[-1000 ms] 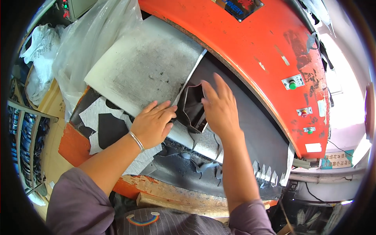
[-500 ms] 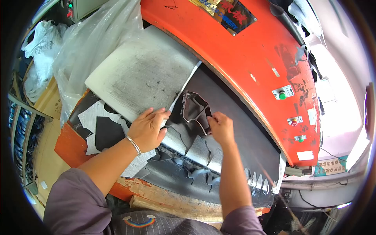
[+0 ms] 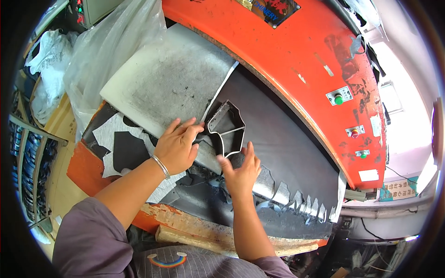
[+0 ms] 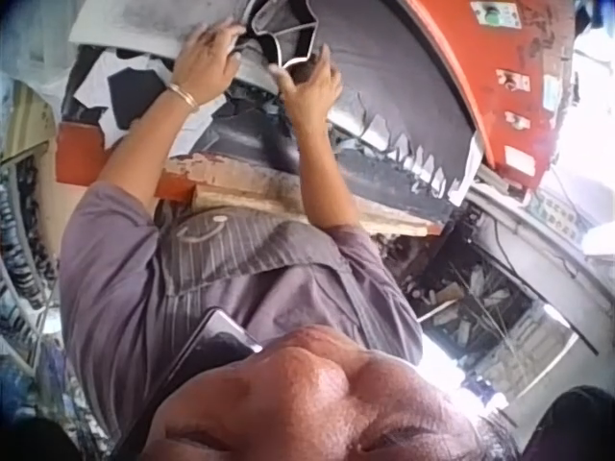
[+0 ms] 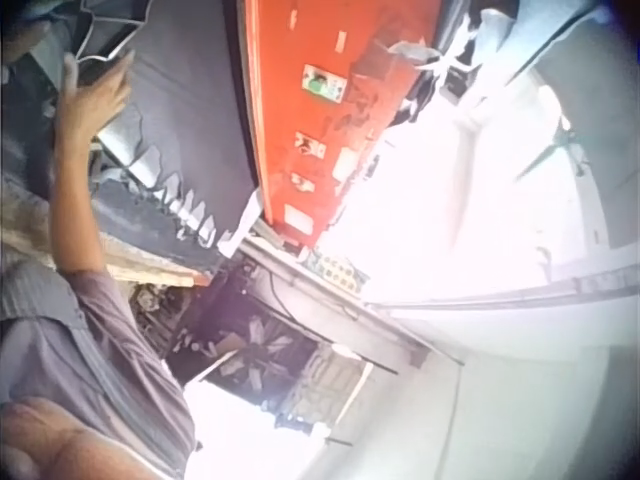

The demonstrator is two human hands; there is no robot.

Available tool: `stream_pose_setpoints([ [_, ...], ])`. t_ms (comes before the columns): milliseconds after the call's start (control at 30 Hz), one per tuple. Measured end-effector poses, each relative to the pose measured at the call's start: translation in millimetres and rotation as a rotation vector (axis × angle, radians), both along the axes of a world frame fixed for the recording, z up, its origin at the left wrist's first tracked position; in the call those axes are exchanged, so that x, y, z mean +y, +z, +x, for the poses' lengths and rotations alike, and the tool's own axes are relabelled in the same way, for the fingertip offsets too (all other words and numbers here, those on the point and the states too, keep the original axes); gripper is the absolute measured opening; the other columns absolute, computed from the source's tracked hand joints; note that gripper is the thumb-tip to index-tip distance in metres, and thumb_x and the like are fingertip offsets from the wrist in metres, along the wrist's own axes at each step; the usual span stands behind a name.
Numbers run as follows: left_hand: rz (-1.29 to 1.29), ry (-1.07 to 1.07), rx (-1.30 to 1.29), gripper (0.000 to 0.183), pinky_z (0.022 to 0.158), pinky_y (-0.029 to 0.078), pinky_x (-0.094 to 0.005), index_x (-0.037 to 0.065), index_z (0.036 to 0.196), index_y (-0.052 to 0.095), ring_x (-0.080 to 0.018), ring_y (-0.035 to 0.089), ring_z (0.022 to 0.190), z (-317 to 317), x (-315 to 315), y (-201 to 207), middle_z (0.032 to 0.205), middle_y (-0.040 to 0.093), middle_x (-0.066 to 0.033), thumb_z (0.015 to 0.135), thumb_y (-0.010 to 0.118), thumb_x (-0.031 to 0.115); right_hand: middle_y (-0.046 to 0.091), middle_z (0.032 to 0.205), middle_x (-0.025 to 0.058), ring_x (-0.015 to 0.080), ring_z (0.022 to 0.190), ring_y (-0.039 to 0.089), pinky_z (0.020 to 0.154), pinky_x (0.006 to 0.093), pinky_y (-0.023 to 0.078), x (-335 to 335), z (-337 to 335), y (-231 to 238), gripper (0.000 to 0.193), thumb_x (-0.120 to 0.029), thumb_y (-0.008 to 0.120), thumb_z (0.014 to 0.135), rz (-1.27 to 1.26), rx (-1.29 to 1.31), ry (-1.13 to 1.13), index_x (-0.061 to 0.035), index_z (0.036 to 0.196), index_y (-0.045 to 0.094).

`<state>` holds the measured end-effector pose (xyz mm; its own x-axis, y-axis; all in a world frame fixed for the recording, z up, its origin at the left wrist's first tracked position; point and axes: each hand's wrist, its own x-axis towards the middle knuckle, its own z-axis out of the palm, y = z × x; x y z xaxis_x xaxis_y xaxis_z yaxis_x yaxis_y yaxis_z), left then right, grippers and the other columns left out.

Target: Cutting leather shoe components from a sheet using metal dies and a hydraulic press.

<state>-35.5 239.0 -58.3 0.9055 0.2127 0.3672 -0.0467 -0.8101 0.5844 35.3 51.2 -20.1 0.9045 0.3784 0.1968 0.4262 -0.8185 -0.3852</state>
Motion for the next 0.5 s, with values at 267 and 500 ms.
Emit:
stream_pose_setpoints([
  [267,-0.086,-0.063,0.003,0.038,0.11,0.025,-0.0485,0.003,0.113,0.043,-0.0284,0.048,0.127,-4,-5,0,0.121,0.062,-0.0107,0.08,0.06,0.011,0.052,0.126,0.02,0.0326,0.119,0.045,0.103,0.0436,0.028,-17,-2,-21,0.08,-0.038,0.074,0.078,-0.02,-0.079,0.06,0.0011,0.139,0.038],
  [500,-0.277,0.036,-0.153,0.04,0.102,0.037,-0.0448,0.001,0.114,0.046,-0.0338,0.052,0.118,0,4,6,0.113,0.062,-0.0157,0.078,0.061,0.006,0.052,0.127,0.0213,0.0316,0.119,0.047,0.102,0.043,0.029,-9,-5,-21,0.08,-0.033,0.076,0.076,-0.028,-0.095,0.054,0.0041,0.136,0.04],
])
